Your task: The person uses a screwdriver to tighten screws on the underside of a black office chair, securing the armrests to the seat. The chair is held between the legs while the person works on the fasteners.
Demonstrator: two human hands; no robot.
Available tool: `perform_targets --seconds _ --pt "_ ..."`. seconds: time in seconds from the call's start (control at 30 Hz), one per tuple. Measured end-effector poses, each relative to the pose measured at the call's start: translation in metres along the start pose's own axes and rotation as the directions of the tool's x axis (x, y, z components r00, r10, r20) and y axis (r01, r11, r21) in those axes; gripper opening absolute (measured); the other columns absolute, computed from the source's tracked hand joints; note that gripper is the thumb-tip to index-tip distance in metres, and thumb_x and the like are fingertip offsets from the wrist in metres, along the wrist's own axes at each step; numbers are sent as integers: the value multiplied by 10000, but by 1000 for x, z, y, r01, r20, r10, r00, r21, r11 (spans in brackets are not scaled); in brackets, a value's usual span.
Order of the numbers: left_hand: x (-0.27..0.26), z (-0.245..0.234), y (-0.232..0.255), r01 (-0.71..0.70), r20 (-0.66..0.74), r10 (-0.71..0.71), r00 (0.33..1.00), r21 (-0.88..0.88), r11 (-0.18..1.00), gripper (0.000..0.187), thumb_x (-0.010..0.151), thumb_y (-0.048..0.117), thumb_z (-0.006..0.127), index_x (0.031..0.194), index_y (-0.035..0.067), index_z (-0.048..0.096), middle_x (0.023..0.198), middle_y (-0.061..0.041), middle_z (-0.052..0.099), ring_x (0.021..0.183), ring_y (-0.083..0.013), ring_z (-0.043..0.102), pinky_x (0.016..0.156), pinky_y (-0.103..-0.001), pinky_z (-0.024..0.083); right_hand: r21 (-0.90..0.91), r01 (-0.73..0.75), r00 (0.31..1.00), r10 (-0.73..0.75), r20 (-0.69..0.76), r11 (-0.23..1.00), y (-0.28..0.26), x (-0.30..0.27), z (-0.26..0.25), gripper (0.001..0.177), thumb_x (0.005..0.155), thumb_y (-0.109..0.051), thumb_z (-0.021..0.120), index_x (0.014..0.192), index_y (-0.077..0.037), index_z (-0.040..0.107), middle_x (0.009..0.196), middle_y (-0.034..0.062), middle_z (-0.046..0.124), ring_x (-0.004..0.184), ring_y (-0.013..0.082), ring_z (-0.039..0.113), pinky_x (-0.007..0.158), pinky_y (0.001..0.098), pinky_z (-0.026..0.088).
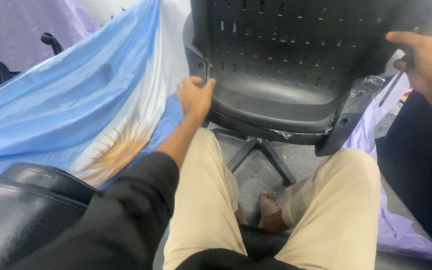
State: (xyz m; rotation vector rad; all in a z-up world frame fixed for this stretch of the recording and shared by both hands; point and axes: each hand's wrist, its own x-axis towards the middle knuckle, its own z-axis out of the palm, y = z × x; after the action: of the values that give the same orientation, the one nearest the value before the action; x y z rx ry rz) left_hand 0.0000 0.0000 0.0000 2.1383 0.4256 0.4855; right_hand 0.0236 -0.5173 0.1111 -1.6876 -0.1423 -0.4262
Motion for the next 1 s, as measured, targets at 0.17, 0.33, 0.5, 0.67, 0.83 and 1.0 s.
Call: perform_targets --seconds 0.17,0.33,0.5,0.67,0.83,1.0 --pt "68 -11 13 344 417 -107 903 -551 760 795 731 374 903 1305 17 486 1284 -211 583 1182 -367 593 999 -573 521 51 -19 998 22 -65 999 -50 -67 28 313 900 -48 798 1103 -182 601 1045 -48 631 980 121 652 685 337 458" --pt "104 1 3 285 652 -7 758 -321 903 667 786 482 799 1264 39 656 1147 -105 735 1069 -276 704 1020 -471 486 100 12 999 -8 -39 995 -39 -87 21 432 924 2 796 1208 -157 511 1067 -31 628 972 113 641 701 316 447" --pt "96 -8 -4 199 660 -23 751 -193 961 668 730 507 812 1290 176 661 1216 8 716 1154 -163 634 1023 -393 439 94 2 998 4 -62 996 -18 -80 19 431 945 14 777 1230 -145 496 1047 -16 617 919 124 630 678 286 434" --pt "69 -27 -18 268 681 18 732 -311 912 777 734 546 828 1384 230 541 1294 15 643 1208 -173 570 1024 -407 430 -15 -59 988 56 -144 998 -8 -64 24 373 947 -21 750 1209 -162 525 1035 -29 636 899 119 649 645 276 427" --pt "9 -24 -16 303 646 267 715 -631 714 850 696 434 889 1373 79 519 1238 -114 669 1135 -249 664 1003 -439 535 -101 -118 966 91 -244 988 -8 -53 12 318 948 -54 722 1188 -179 555 1023 -41 656 879 115 668 613 267 419" --pt "-68 -33 -8 294 553 177 814 -656 696 834 683 409 864 1345 44 511 1154 -154 701 1054 -267 706 949 -419 557 -1 -87 949 83 -303 996 -19 -97 20 266 950 -88 695 1167 -195 584 1011 -54 676 859 110 688 580 257 412"
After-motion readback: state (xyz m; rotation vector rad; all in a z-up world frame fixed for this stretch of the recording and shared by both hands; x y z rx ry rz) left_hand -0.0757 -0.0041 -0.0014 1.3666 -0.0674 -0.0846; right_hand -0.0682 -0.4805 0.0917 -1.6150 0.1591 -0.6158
